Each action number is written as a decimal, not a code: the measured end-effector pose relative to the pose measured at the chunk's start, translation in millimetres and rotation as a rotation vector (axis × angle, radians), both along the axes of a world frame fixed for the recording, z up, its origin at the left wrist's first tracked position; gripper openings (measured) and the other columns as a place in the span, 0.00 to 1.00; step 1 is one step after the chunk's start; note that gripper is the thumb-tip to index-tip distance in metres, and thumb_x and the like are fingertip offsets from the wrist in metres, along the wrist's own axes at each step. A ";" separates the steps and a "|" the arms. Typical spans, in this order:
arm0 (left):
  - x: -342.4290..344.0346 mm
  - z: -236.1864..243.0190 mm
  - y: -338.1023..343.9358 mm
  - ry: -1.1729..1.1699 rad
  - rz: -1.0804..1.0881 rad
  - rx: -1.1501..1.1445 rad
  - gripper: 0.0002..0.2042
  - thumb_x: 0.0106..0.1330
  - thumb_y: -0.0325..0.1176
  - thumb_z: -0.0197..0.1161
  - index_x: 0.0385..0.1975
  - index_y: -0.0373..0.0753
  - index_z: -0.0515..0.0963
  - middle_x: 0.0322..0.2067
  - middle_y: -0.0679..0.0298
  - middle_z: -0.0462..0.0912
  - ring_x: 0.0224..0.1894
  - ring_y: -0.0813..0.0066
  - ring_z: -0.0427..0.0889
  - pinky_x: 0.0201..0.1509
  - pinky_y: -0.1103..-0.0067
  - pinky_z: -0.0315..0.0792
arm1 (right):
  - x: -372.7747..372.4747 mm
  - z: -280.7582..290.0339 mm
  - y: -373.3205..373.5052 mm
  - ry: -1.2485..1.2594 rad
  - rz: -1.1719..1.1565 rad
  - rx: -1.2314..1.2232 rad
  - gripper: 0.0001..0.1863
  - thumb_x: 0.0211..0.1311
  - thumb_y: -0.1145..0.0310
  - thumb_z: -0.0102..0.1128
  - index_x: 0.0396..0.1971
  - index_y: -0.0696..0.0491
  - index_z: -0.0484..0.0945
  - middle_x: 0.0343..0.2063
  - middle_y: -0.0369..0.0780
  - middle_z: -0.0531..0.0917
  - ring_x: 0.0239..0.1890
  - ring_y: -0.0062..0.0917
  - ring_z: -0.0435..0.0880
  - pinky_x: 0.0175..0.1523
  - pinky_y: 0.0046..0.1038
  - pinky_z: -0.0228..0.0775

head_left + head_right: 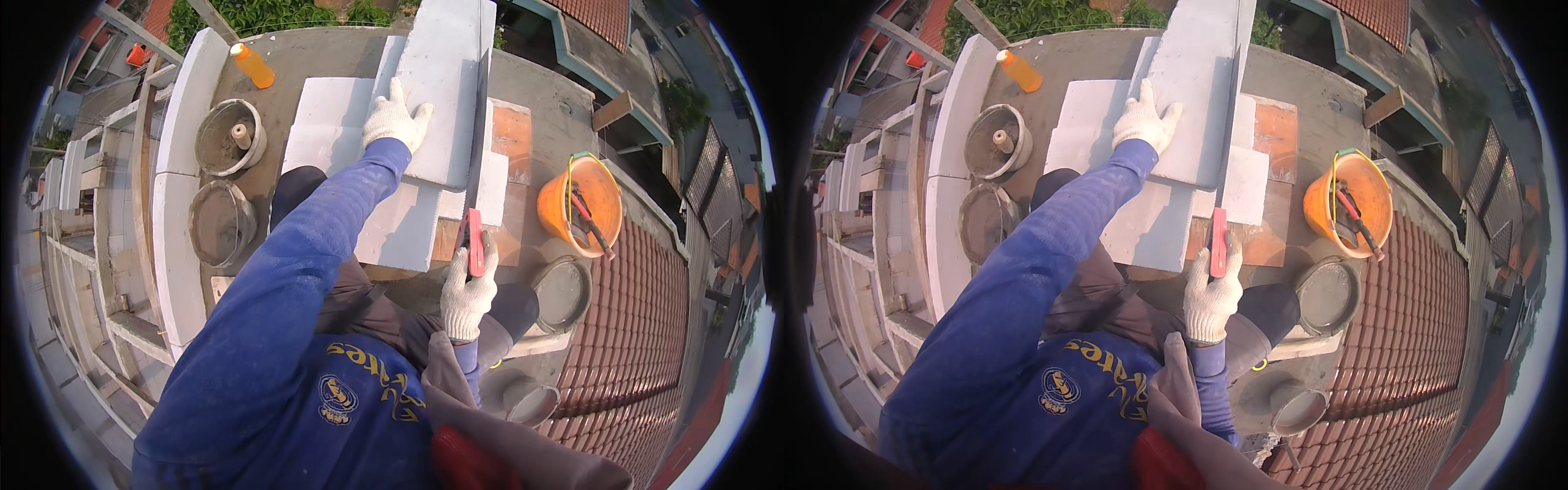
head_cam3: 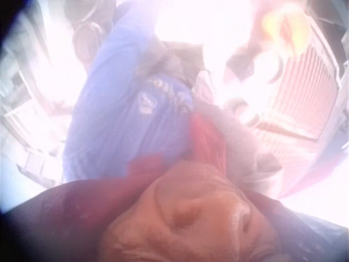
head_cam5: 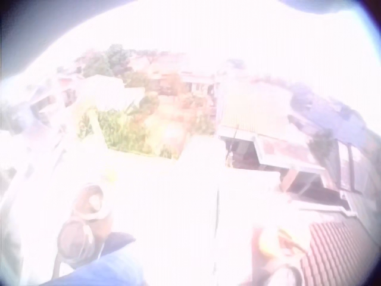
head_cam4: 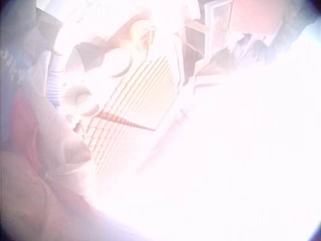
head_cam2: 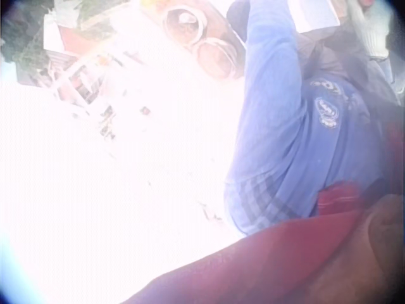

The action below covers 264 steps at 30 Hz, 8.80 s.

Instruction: The person marks a white rectangular tile with a pencil, then uses a hand saw to cut it into smaller pieces. They repeatedly reposition the tile and saw to complete the cuts.

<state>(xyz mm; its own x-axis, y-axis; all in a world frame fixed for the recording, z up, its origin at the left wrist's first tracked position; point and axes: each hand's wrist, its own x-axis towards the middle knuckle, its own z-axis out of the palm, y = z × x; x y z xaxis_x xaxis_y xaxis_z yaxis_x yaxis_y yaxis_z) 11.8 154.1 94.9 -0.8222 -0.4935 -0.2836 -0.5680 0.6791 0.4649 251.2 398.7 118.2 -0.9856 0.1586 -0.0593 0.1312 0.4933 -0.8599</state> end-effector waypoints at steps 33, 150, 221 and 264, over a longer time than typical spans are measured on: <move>-10.3 -19.6 2.9 0.048 -0.061 -0.210 0.52 0.84 0.72 0.58 0.95 0.42 0.52 0.79 0.28 0.75 0.72 0.28 0.88 0.76 0.46 0.83 | 62.5 12.6 8.9 -0.131 -0.121 -0.027 0.32 0.77 0.67 0.76 0.78 0.49 0.79 0.58 0.50 0.97 0.55 0.50 1.00 0.62 0.43 0.93; -17.6 -36.2 -3.5 0.086 -0.083 -0.214 0.52 0.84 0.71 0.58 0.96 0.41 0.51 0.81 0.29 0.74 0.77 0.28 0.82 0.81 0.45 0.78 | 61.1 10.0 9.3 -0.218 -0.091 -0.075 0.32 0.78 0.60 0.79 0.77 0.43 0.78 0.50 0.51 0.97 0.51 0.53 0.99 0.56 0.48 0.93; -12.1 -16.6 8.3 0.049 -0.030 -0.169 0.50 0.85 0.68 0.59 0.95 0.42 0.52 0.80 0.30 0.75 0.78 0.31 0.82 0.81 0.46 0.78 | -46.7 -7.8 -15.3 0.050 -0.039 -0.082 0.29 0.81 0.61 0.74 0.77 0.44 0.78 0.41 0.55 0.95 0.46 0.57 0.97 0.50 0.51 0.90; -3.9 -2.9 -2.9 0.026 -0.029 -0.014 0.51 0.83 0.68 0.62 0.96 0.46 0.52 0.75 0.36 0.79 0.71 0.34 0.89 0.71 0.48 0.86 | -155.7 13.9 -34.5 0.065 0.054 -0.259 0.26 0.91 0.65 0.64 0.80 0.57 0.77 0.45 0.47 0.93 0.27 0.22 0.89 0.35 0.32 0.84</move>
<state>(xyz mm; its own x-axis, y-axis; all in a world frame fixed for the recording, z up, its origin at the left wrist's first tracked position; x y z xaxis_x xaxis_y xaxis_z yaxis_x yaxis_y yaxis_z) 7.9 151.2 92.0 -0.8432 -0.4734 -0.2546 -0.5358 0.7018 0.4694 95.5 364.2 132.2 -0.9952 0.0936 -0.0275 0.0512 0.2610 -0.9640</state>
